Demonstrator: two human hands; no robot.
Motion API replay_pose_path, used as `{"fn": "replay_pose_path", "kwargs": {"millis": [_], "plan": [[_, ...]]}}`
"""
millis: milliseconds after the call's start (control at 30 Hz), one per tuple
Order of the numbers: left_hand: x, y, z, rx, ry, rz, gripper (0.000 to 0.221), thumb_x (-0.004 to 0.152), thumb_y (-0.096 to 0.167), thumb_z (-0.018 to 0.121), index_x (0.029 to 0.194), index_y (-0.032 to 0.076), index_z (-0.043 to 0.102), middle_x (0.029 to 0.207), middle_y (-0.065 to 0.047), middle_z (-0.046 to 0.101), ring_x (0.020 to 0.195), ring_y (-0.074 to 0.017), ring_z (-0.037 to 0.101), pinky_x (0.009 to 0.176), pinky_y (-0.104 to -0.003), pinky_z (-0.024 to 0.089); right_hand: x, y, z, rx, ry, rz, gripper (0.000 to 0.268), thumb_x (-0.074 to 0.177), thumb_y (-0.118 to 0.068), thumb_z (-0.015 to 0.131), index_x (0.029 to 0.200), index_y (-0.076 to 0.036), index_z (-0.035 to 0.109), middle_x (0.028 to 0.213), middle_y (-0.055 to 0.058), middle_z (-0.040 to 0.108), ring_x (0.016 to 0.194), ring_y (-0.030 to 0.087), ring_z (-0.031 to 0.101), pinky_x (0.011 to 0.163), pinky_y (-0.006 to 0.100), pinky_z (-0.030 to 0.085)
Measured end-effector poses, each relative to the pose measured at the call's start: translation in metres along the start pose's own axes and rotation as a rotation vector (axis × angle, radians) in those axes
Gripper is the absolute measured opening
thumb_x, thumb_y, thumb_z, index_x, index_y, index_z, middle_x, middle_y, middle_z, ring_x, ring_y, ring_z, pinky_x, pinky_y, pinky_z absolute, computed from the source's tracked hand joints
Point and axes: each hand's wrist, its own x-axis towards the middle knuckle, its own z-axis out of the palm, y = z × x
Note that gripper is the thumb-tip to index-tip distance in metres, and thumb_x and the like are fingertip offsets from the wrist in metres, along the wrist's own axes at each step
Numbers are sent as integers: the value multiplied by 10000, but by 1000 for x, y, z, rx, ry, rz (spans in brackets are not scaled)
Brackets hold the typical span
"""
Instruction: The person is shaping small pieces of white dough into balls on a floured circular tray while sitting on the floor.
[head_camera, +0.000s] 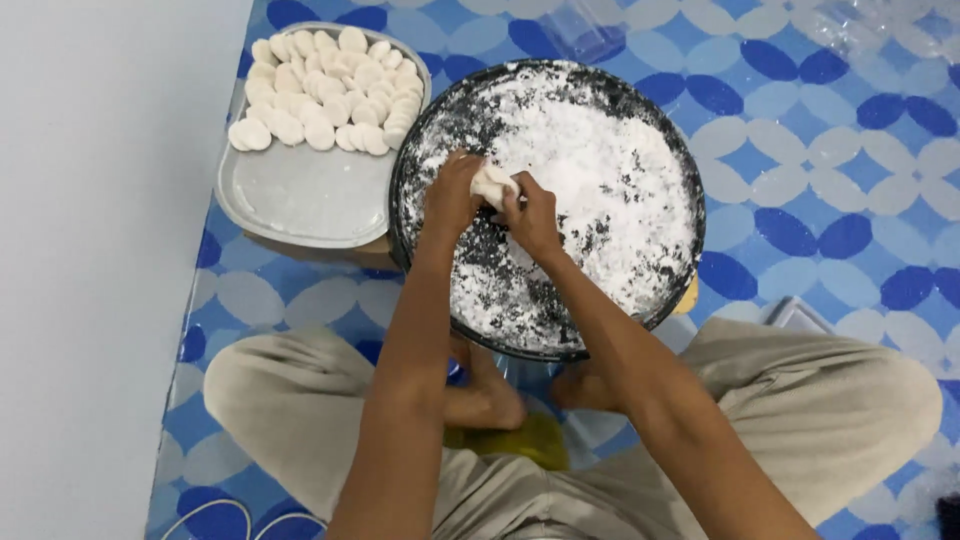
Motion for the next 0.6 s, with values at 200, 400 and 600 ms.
{"fn": "replay_pose_path", "kwargs": {"millis": [200,400,600], "plan": [[-4,1,-1,113,-2,-44,521,933,128,705,1434,182,570,1474,-36,565,1488,-295,354,1074,-564,488,-34,3,12,317,93,205,155,1069,-93,467,1119,-100,613,1083,258,681,945,420,716,646,474,669],[-3,13,-11,128,-38,-5,551,886,151,763,1406,172,583,1445,-22,585,1499,-299,314,1040,-534,530,-64,-16,1,478,213,419,206,1044,-8,413,1127,-66,593,1091,188,708,885,249,693,752,406,689],[-4,11,-8,110,-16,-5,606,900,188,789,1455,163,546,1476,-38,547,1522,-313,212,998,-517,554,-89,-46,-58,853,232,537,237,1066,-111,396,1272,-37,488,1128,105,632,964,215,693,763,327,657]]}}
